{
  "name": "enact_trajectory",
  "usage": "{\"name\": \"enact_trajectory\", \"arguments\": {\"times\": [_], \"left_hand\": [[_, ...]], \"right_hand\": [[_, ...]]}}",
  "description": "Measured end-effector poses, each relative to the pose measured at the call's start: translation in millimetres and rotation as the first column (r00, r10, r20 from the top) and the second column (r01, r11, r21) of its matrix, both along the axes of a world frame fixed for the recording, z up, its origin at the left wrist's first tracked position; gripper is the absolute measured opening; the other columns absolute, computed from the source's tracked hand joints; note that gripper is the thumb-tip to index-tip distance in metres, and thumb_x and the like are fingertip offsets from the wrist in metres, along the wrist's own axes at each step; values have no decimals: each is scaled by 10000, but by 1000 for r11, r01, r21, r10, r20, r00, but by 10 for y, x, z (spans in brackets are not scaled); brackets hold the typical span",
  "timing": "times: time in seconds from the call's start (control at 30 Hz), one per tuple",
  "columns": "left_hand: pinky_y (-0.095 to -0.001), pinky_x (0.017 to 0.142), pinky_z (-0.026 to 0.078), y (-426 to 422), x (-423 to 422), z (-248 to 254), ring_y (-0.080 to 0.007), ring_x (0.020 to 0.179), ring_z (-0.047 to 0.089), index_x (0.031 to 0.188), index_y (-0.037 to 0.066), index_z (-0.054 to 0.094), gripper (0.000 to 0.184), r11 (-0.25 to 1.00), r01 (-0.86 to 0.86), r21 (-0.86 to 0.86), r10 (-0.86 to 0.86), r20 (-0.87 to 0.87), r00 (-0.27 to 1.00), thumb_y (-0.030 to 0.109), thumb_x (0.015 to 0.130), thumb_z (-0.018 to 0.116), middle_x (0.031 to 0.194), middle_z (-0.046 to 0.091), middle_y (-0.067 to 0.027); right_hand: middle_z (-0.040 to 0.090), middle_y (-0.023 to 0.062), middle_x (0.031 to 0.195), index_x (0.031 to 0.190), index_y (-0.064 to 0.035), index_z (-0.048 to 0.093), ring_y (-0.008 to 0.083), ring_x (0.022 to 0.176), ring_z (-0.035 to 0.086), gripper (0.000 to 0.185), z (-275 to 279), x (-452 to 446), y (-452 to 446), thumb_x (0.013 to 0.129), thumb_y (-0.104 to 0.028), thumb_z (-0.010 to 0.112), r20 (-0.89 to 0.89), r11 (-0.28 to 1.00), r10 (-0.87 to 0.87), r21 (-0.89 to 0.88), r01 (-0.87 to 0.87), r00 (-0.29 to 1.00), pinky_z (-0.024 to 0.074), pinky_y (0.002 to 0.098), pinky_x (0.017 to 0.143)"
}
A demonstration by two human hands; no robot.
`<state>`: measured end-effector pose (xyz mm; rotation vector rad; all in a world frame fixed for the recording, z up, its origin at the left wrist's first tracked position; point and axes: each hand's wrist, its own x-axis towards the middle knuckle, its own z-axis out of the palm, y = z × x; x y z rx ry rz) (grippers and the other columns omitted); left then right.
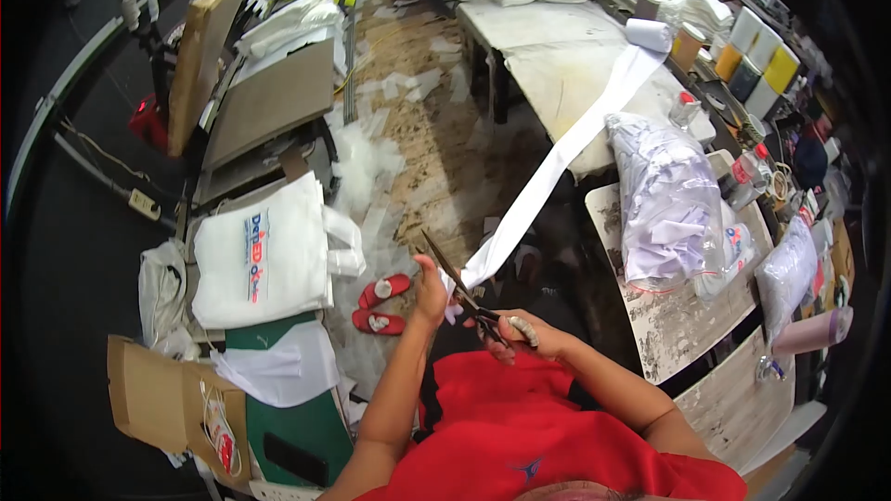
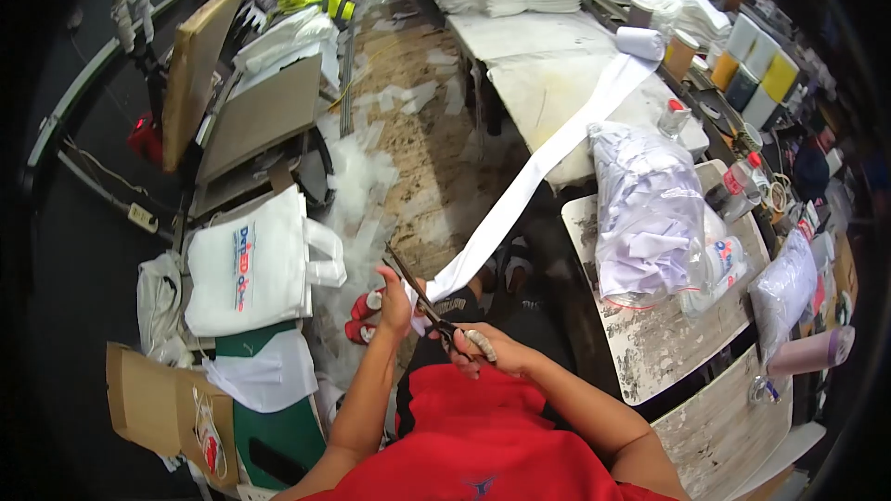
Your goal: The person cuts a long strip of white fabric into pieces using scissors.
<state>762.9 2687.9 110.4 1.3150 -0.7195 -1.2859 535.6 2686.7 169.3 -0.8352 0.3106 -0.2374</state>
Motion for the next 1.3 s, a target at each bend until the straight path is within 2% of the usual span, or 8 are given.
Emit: {"name": "enact_trajectory", "arguments": {"times": [0.13,0.3,0.4,0.47,0.5,0.73,0.97,1.3], "left_hand": [[-244,409,264,21,-120,142,-95,404,358,521,132,435,903,1000,23,6,-23,-18,1000,902,818,68,464,398,30],[-252,451,299,28,-65,150,-83,486,389,694,129,582,895,998,-67,6,67,6,998,891,833,136,565,443,55],[-258,435,309,0,-18,83,-110,443,383,683,124,558,876,996,8,-92,-9,-12,1000,887,837,157,538,441,35],[-261,422,307,-38,157,74,-131,416,370,606,133,487,852,992,-116,-42,98,-298,949,889,835,168,500,416,17],[-256,401,255,-65,158,325,-121,391,278,504,169,303,806,984,-97,-152,56,-257,965,901,827,201,450,315,26],[-283,439,294,223,586,728,-142,398,297,505,104,370,903,958,-139,-249,45,-350,936,936,782,153,451,335,2],[-284,484,352,496,455,547,-171,459,418,536,2,510,1087,904,192,-382,-305,-261,916,971,718,52,510,476,-73],[-273,547,385,564,455,529,-179,534,491,592,-13,566,1127,921,122,-369,-251,-325,912,958,731,10,575,546,-95]], "right_hand": [[484,-14,741,1323,-56,488,93,608,472,693,-81,46,-35,932,-625,554,19,997,39,-73,-38,999,421,257,587],[468,-12,734,1331,-23,535,68,577,439,513,69,-8,20,984,-391,614,-107,996,-2,94,12,994,370,237,500],[436,-23,682,1299,-15,553,73,560,426,464,121,-23,28,1014,-380,569,-80,998,-46,-41,43,996,371,235,490],[460,-12,748,1353,-13,509,78,605,450,531,54,-177,-63,1021,-427,531,-37,989,-32,-143,26,999,401,234,539],[465,-23,769,1356,-36,496,72,630,463,507,58,-293,-112,1020,-413,535,-58,970,0,-241,-14,998,409,234,564],[451,-35,799,1438,29,375,75,709,473,511,60,-862,-226,1005,-209,510,-218,943,88,-297,-152,972,492,250,690],[501,-7,833,1417,-2,444,90,725,495,968,-66,-357,-381,828,-757,583,-27,928,31,-369,-39,999,447,249,662],[526,21,810,1423,34,435,109,673,503,864,107,-229,-567,908,-655,526,-127,859,90,-493,-142,988,434,238,642]]}}
